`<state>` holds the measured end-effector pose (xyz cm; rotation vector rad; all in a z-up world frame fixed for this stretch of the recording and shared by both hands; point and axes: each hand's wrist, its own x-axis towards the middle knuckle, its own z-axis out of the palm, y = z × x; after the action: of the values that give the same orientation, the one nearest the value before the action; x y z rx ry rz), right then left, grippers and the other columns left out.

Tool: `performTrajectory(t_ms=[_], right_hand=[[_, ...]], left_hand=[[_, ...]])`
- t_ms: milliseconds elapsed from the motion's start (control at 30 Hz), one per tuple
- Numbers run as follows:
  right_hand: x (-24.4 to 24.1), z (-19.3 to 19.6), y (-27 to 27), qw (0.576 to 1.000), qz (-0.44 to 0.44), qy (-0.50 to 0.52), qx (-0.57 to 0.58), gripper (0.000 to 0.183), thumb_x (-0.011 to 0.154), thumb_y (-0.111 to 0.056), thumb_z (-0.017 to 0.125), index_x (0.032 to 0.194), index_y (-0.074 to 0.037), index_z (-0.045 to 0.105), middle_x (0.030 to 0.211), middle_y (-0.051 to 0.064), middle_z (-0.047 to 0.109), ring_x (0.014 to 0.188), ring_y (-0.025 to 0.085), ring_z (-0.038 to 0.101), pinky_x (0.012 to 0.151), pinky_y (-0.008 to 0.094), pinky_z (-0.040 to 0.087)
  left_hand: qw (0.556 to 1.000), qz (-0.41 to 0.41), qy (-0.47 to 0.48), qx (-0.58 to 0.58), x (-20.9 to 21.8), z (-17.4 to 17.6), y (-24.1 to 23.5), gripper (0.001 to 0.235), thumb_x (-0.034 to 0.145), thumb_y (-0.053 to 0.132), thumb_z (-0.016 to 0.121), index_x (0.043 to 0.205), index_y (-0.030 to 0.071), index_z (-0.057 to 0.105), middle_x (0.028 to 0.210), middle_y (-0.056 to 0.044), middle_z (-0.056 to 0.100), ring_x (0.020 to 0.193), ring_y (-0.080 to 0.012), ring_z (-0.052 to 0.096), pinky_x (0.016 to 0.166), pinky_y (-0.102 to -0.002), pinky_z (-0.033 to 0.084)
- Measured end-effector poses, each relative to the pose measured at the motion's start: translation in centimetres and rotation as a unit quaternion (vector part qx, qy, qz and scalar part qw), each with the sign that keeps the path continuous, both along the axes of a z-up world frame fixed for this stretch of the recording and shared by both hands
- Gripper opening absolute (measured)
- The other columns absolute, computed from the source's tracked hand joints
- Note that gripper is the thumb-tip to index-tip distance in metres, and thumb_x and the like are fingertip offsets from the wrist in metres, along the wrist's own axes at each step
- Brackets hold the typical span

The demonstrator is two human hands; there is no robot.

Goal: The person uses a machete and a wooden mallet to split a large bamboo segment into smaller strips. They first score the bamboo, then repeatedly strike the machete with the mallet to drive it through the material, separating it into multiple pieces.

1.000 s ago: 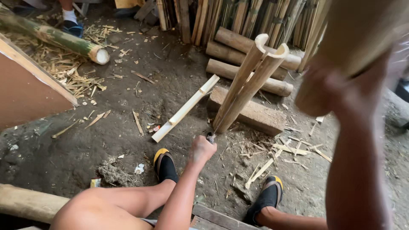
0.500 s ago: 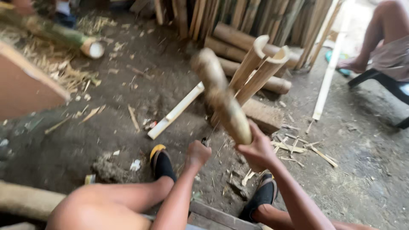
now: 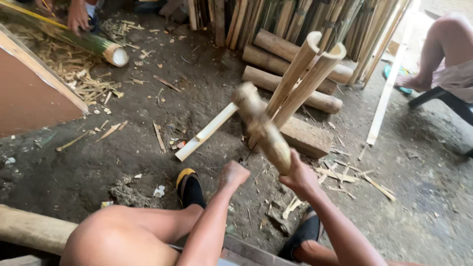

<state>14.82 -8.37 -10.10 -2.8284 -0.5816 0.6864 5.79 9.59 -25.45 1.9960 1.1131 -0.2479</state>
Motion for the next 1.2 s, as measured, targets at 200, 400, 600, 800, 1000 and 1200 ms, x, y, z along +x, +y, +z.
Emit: performTrajectory(t_ms=[200,400,600,800,1000,1200], right_hand=[[0.0,-2.5,-1.8,0.953,0.063,-0.032,0.296,0.101,0.067,-0.02,0.087,0.154,-0.015,0.035,0.123,0.022,0.069,0.108,0.036,0.07,0.092,0.048,0.057],[0.7,2.3,-0.5,0.929,-0.07,-0.057,0.358,0.104,0.07,-0.022,0.079,0.159,-0.016,0.025,0.121,0.025,0.065,0.099,0.039,0.073,0.081,0.05,0.061],[0.0,-2.7,-1.1,0.988,-0.023,-0.044,0.149,0.099,0.077,-0.027,0.077,0.159,-0.016,0.022,0.104,0.024,0.071,0.089,0.039,0.073,0.079,0.049,0.061],[0.3,-2.8,-1.7,0.978,-0.042,0.024,0.202,0.103,0.07,-0.024,0.082,0.156,-0.023,0.024,0.113,0.022,0.07,0.096,0.035,0.075,0.086,0.045,0.062],[1.1,-1.5,-0.9,0.925,-0.073,-0.066,0.368,0.106,0.072,-0.02,0.078,0.159,-0.019,0.019,0.109,0.028,0.068,0.084,0.035,0.074,0.071,0.045,0.062],[0.9,-5.2,-0.1,0.993,-0.082,0.063,0.051,0.108,0.072,-0.016,0.076,0.163,-0.028,0.019,0.107,0.024,0.072,0.079,0.033,0.074,0.07,0.044,0.063]], left_hand=[[1.0,-0.01,-0.027,-0.011,2.4,-2.7,0.2,0.04,0.081,0.029,0.067,0.102,-0.004,0.077,0.114,-0.031,0.071,0.113,-0.0434,0.068,0.097,-0.045,0.057],[0.999,0.018,-0.045,-0.02,0.6,-4.0,-1.0,0.039,0.079,0.032,0.07,0.096,-0.004,0.074,0.106,-0.031,0.07,0.105,-0.0448,0.07,0.092,-0.047,0.057],[0.999,0.021,-0.033,-0.031,0.1,-4.3,-1.7,0.034,0.076,0.023,0.067,0.092,-0.006,0.076,0.101,-0.032,0.073,0.1,-0.0448,0.073,0.086,-0.048,0.06],[0.997,0.031,-0.046,-0.06,2.1,-3.6,-2.3,0.04,0.08,0.033,0.069,0.096,-0.002,0.077,0.103,-0.029,0.073,0.099,-0.0411,0.074,0.085,-0.047,0.06],[0.997,0.036,-0.065,0.001,3.8,-5.8,-2.0,0.037,0.077,0.029,0.073,0.096,-0.003,0.078,0.103,-0.03,0.072,0.101,-0.0434,0.071,0.088,-0.048,0.058],[0.997,0.069,-0.044,-0.014,3.2,-8.5,-2.7,0.036,0.078,0.029,0.072,0.09,-0.005,0.077,0.097,-0.031,0.073,0.095,-0.042,0.074,0.081,-0.048,0.059]])
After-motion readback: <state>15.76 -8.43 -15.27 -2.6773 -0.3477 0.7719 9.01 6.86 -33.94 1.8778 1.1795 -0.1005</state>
